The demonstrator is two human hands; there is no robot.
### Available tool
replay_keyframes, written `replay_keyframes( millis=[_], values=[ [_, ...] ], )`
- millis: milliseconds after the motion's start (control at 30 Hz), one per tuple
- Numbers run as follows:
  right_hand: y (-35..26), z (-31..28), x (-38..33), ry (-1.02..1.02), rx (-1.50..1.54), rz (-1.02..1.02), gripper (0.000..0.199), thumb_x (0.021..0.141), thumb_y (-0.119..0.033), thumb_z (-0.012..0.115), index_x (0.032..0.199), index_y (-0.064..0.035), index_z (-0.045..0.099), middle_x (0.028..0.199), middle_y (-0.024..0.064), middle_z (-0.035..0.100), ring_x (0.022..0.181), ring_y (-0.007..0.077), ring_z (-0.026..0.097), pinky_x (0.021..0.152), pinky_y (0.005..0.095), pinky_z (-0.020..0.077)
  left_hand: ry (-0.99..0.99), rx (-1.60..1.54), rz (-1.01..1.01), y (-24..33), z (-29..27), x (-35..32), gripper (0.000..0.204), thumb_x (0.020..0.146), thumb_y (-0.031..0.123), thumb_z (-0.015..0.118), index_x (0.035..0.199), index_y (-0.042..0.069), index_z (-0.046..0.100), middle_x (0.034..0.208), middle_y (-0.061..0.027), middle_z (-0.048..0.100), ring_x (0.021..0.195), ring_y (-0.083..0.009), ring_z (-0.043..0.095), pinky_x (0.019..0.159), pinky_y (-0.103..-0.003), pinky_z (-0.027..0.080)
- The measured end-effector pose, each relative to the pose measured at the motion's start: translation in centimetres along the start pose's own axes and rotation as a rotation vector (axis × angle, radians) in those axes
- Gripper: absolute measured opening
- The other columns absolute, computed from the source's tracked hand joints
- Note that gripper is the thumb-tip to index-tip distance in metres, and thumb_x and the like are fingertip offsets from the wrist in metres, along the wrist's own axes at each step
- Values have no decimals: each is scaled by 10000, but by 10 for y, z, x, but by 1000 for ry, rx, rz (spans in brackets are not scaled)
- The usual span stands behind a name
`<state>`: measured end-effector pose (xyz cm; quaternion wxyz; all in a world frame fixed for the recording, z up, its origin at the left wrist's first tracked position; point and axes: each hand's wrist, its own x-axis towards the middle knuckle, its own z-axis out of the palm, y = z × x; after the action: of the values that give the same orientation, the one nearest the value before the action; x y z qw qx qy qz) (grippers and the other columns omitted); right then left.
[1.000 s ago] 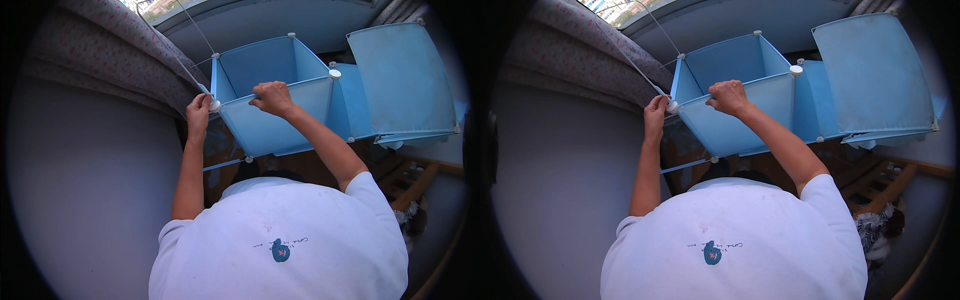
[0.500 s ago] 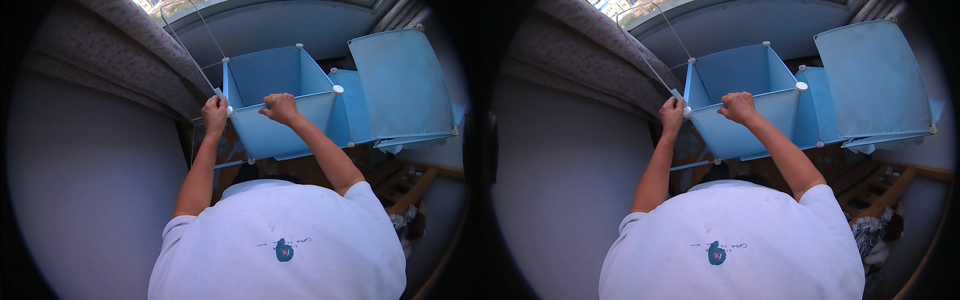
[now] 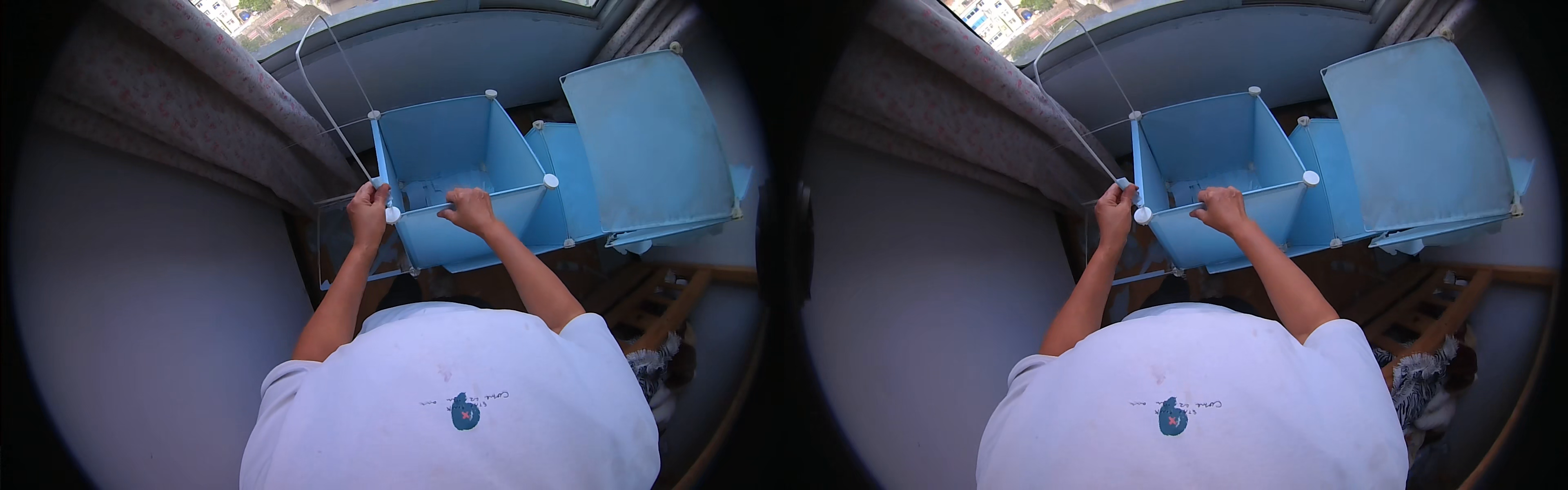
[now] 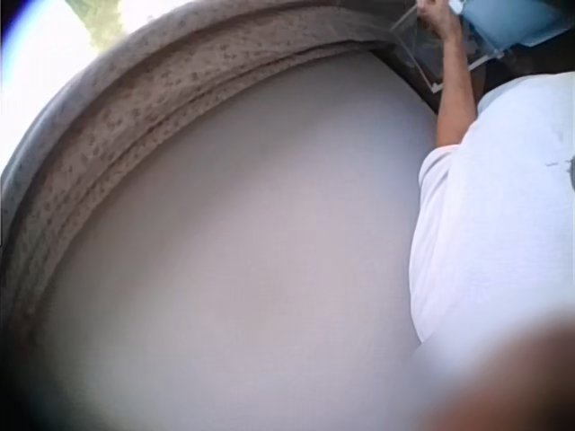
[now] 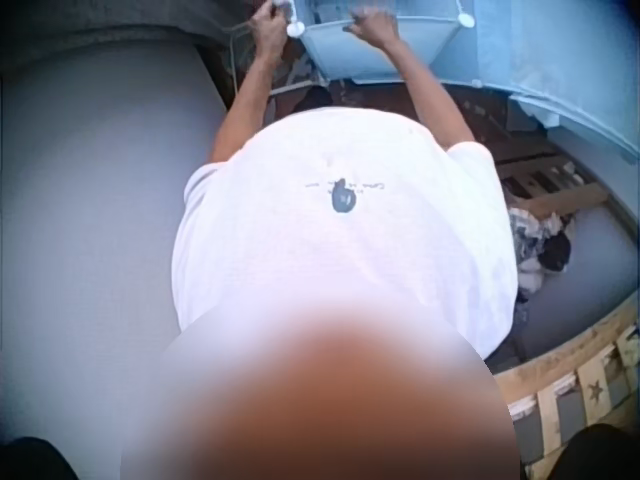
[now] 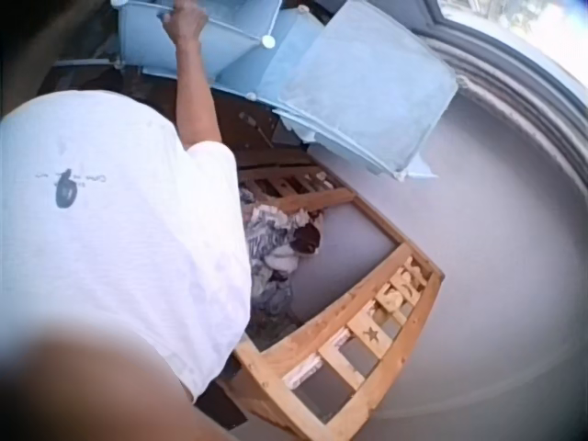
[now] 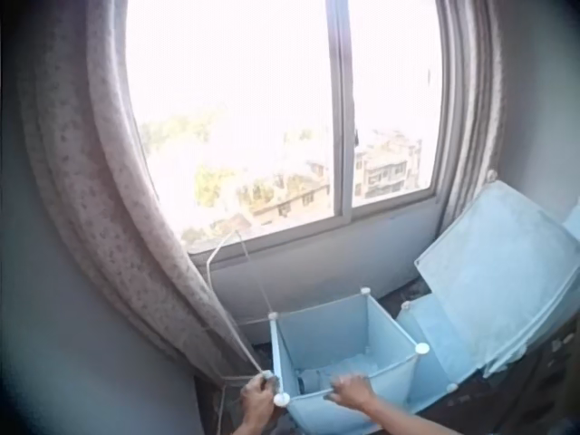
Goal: The person assembles a light blue fabric storage cube by hand. They unfold the fabric panels, insert white plastic corner connectors, and thread white support rods through the fabric sleeves to form the cube's frame.
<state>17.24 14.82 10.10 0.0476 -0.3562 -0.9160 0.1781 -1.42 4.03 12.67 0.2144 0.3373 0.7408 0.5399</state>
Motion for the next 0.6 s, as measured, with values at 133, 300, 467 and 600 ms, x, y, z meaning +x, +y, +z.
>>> replay_keyframes(
  millis=[133, 300, 467, 600],
  values=[
    [4, 1, -7, -19, 14, 15, 294, 682, -342, 700, 744, -62, 638, 775, 110, 621, 759, 301, 603, 667, 405, 473, -107, -140, -81, 10, 3, -8, 136, 848, 147, 606, 825, 14, 620, 693, 15, 581, 631, -43, 500, 584, -214, 407],
    [5, 14, -11, -72, 72, 38, 246, 679, -310, 701, 737, -77, 644, 755, 98, 616, 734, 294, 597, 643, 398, 464, -278, -364, -71, 30, 13, -5, 355, 903, 334, 506, 833, 0, 603, 702, -50, 597, 659, -95, 568, 630, -237, 461],
    [5, 15, -19, -50, 67, 68, 248, 668, -325, 710, 723, -89, 655, 740, 91, 626, 719, 288, 608, 628, 395, 475, -328, -266, 30, 45, 21, -6, 290, 902, 271, 523, 879, 0, 622, 707, -53, 606, 658, -96, 583, 615, -239, 477],
    [7, 18, -18, -95, 55, 58, 260, 678, -344, 699, 729, -93, 654, 758, 98, 629, 734, 293, 610, 636, 401, 477, -209, -168, 157, 65, 26, -7, 238, 890, 232, 546, 960, 19, 624, 672, -48, 611, 622, -84, 601, 548, -220, 478]
  ],
)
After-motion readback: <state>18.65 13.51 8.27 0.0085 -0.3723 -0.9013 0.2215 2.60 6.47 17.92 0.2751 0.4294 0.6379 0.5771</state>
